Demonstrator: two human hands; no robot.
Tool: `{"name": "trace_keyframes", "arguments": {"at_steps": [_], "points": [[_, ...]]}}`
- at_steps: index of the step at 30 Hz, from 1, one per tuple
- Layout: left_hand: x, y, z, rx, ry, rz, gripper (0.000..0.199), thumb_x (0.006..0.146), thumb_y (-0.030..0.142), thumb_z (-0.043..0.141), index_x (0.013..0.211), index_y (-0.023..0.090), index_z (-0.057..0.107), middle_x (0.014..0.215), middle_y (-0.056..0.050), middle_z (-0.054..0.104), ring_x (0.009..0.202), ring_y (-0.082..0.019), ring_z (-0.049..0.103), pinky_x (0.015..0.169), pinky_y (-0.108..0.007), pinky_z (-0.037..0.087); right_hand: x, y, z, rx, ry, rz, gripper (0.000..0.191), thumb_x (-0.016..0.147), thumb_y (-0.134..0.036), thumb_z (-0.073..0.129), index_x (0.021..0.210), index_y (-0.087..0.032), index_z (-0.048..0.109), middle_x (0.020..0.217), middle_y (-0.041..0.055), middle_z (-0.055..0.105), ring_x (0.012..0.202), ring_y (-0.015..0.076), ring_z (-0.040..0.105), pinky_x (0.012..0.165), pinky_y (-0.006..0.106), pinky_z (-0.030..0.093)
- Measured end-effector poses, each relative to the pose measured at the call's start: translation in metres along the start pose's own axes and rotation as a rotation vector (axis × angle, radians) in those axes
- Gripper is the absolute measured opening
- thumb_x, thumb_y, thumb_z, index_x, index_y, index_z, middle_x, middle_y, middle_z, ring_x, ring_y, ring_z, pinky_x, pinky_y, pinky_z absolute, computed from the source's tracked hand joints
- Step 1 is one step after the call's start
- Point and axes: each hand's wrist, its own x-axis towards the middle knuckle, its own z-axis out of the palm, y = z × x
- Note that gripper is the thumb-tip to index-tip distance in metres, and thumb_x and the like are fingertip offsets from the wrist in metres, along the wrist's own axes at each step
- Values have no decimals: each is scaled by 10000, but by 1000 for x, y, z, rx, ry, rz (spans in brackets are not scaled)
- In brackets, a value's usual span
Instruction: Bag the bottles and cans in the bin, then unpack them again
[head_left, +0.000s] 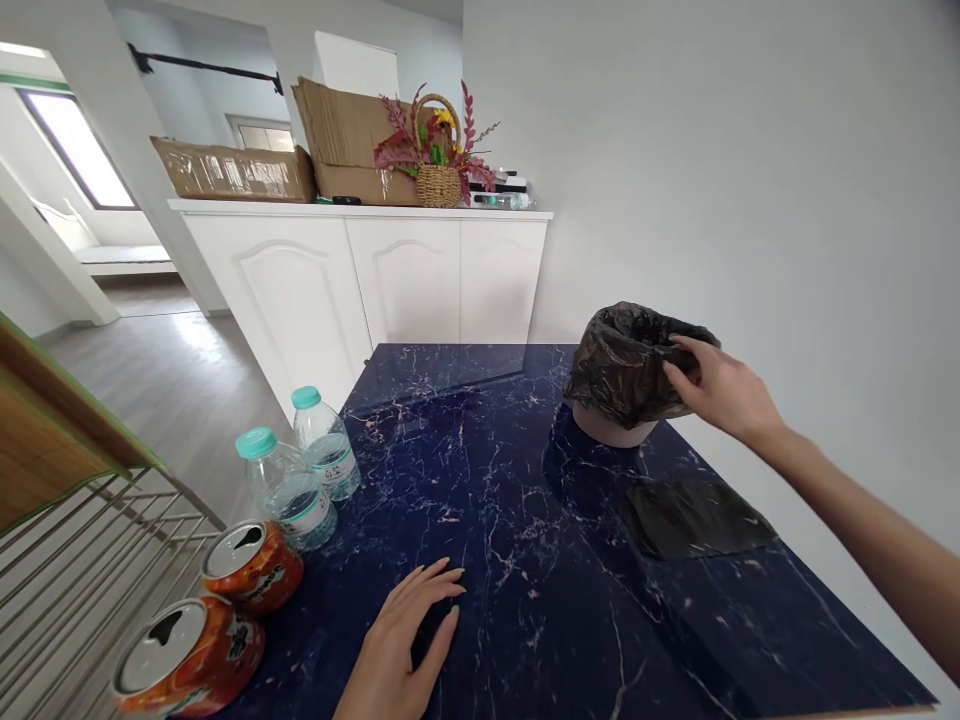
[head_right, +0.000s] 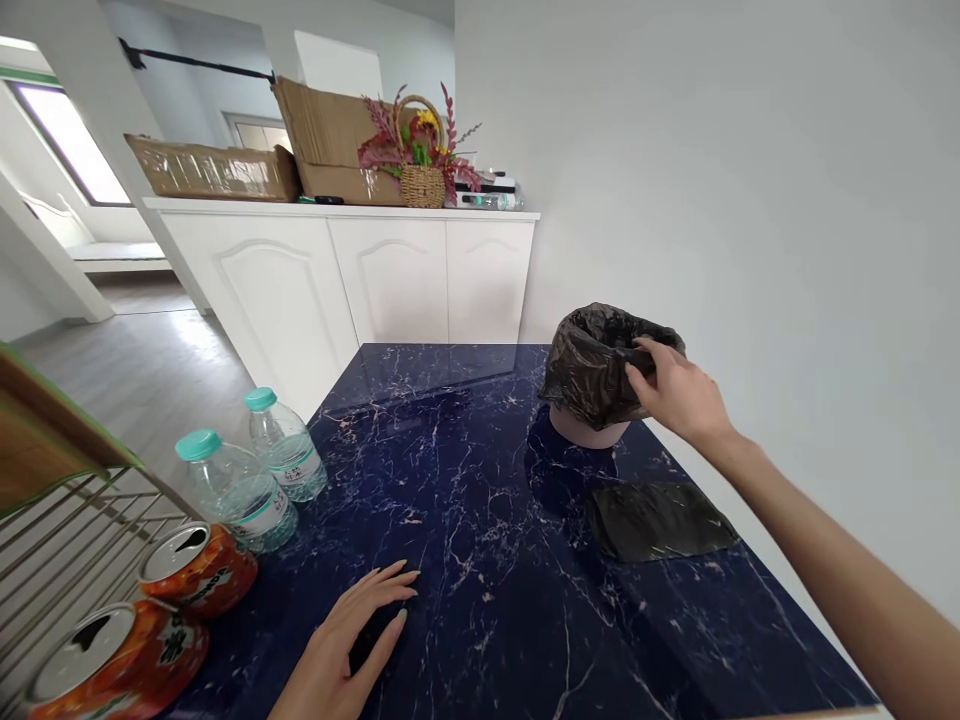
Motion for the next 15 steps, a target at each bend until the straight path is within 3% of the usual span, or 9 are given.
{"name": "trace_keyframes", "arguments": {"at_steps": [3,7,11,15], "points": [[-1,0,0,12,-1,-12,286,1065,435,583,1325,419,702,1473,23,707,1430,-309,620,1185,-576,532,20,7,14,-22,0,-51,497,1052,-564,571,1194,-135,777,1065,146,796,790,248,713,704,379,502],[0,0,1,15,-3,-20,284,1072,435,567,1325,433,695,1464,27,712,1426,-303,625,1177,-571,545,22,-6,13,39,36,-116,771,1014,-818,430,1090,-150,809,855,122,785,710,270,722,658,404,527],[1,0,-1,-4,-34,-47,306,1069,454,573,1354,432,684,1466,16,711,1423,-315,627,1149,-575,569,5,-39,-6,216,-8,-176,836,928,-928,435,1101,-205,817,839,98,793,646,253,721,608,400,573],[1,1,-2,-16,-43,-56,299,1077,446,561,1349,435,684,1454,13,719,1435,-311,616,1171,-590,546,-23,-84,-34,380,-114,-228,697,967,-860,488,1117,-262,813,944,75,815,643,224,729,540,366,600]]}}
